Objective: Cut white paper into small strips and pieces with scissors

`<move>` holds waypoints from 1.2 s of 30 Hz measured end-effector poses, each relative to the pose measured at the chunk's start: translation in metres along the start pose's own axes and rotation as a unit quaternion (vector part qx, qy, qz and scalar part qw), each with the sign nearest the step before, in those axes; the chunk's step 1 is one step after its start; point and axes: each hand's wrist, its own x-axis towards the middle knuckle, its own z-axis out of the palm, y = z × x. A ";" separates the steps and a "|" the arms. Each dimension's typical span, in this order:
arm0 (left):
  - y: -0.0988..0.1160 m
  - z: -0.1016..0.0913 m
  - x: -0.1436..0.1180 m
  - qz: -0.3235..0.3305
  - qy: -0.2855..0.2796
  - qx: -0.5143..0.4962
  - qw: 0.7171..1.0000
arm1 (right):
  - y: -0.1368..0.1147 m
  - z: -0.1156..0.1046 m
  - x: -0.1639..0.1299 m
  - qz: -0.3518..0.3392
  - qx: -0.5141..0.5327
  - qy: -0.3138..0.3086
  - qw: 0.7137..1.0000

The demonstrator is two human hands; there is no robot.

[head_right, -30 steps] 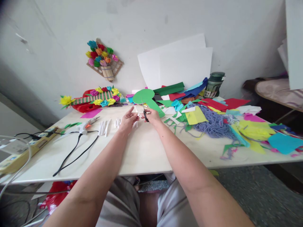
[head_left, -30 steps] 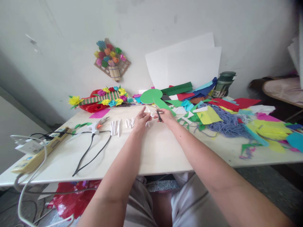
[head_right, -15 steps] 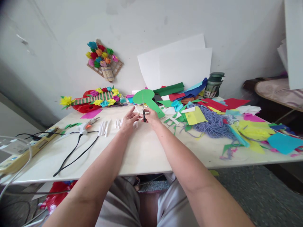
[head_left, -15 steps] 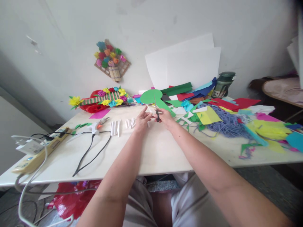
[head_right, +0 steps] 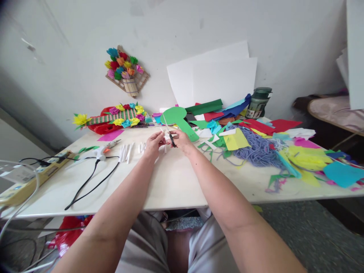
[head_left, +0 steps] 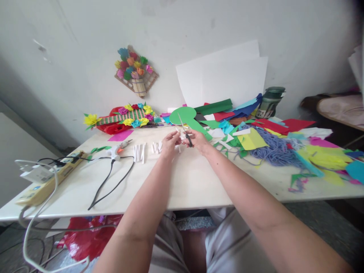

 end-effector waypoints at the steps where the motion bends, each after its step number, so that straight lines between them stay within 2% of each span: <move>1: 0.000 0.000 0.000 0.003 0.005 0.003 1.000 | 0.000 0.000 -0.001 0.001 -0.002 -0.005 1.000; 7: 0.001 0.001 -0.002 0.011 0.014 -0.005 1.000 | 0.005 0.000 0.003 -0.006 -0.008 0.037 0.999; 16: -0.003 0.003 -0.004 -0.043 -0.014 -0.079 0.996 | 0.005 -0.002 0.008 -0.007 0.007 0.109 0.994; 21: -0.003 0.004 -0.004 -0.056 -0.026 -0.090 0.994 | 0.004 -0.004 0.008 -0.022 0.025 0.095 0.995; 26: 0.002 0.002 -0.004 -0.065 -0.002 -0.030 0.997 | -0.001 -0.006 0.005 -0.020 0.022 0.040 0.999; 36: 0.010 -0.005 -0.004 -0.037 -0.042 0.046 0.997 | -0.007 -0.010 0.000 0.003 0.027 0.001 1.000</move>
